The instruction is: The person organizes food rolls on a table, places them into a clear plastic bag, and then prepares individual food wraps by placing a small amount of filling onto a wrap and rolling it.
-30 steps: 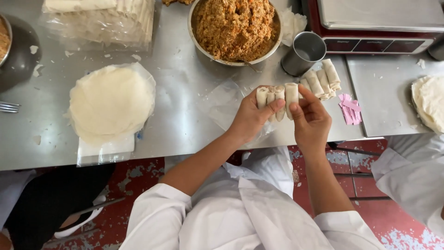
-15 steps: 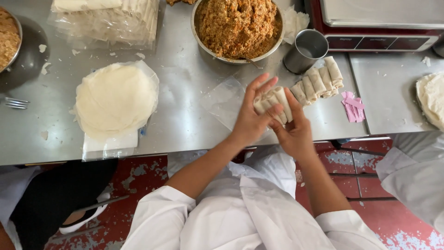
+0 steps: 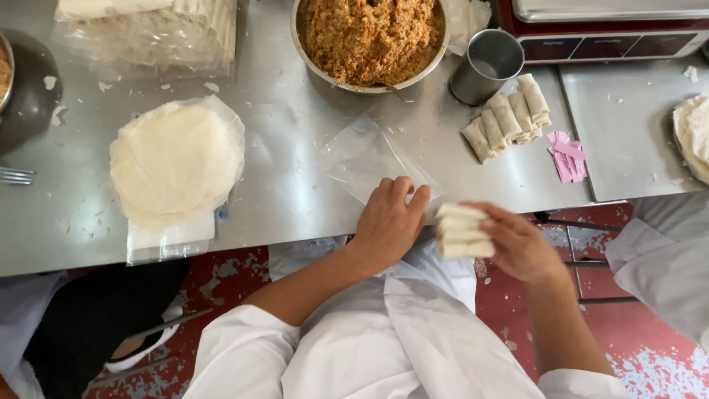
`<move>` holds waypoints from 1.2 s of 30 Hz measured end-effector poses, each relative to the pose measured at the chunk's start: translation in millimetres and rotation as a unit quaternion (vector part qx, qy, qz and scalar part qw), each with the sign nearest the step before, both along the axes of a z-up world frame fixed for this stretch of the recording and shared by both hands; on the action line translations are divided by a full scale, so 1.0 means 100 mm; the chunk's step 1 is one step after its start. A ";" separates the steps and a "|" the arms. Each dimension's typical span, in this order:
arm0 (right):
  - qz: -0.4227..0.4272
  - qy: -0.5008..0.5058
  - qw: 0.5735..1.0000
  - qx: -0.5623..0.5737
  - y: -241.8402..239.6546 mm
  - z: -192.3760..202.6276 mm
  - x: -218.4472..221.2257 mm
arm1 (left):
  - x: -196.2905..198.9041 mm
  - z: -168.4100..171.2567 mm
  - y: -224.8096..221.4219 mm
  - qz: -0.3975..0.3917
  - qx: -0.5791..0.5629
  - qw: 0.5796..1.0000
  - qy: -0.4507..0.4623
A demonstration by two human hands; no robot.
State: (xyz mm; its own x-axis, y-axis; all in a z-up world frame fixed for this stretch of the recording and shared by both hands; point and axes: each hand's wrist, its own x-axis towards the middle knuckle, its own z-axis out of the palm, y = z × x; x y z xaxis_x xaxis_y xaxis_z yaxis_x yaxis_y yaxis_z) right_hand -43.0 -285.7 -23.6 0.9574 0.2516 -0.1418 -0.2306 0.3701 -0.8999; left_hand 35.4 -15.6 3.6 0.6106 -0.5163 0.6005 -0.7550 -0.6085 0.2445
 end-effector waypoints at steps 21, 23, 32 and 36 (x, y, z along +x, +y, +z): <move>-0.284 -0.064 0.946 -0.141 1.22 -0.02 0.02 | -0.15 -1.00 -0.60 -0.089 -0.046 0.993 -0.060; -0.269 -0.076 0.938 -0.203 1.32 0.30 0.02 | -0.20 -0.30 -0.33 -0.114 -0.057 0.990 -0.064; -0.284 -0.203 0.791 -0.503 1.54 0.74 0.11 | -0.15 -0.55 -0.65 -0.186 -0.118 0.972 -0.082; -0.279 -0.142 0.879 -0.359 1.51 0.72 0.23 | -0.33 0.23 -0.22 -0.211 -0.108 0.968 -0.079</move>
State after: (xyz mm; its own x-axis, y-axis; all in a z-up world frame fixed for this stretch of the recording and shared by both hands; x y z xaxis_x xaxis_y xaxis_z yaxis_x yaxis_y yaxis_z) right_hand -20.1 -134.8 48.6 0.9255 -0.3259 0.1928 0.0788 -0.3321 -0.9400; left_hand 2.6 -37.7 26.9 0.2633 -0.5519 0.7912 -0.9639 -0.1848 0.1918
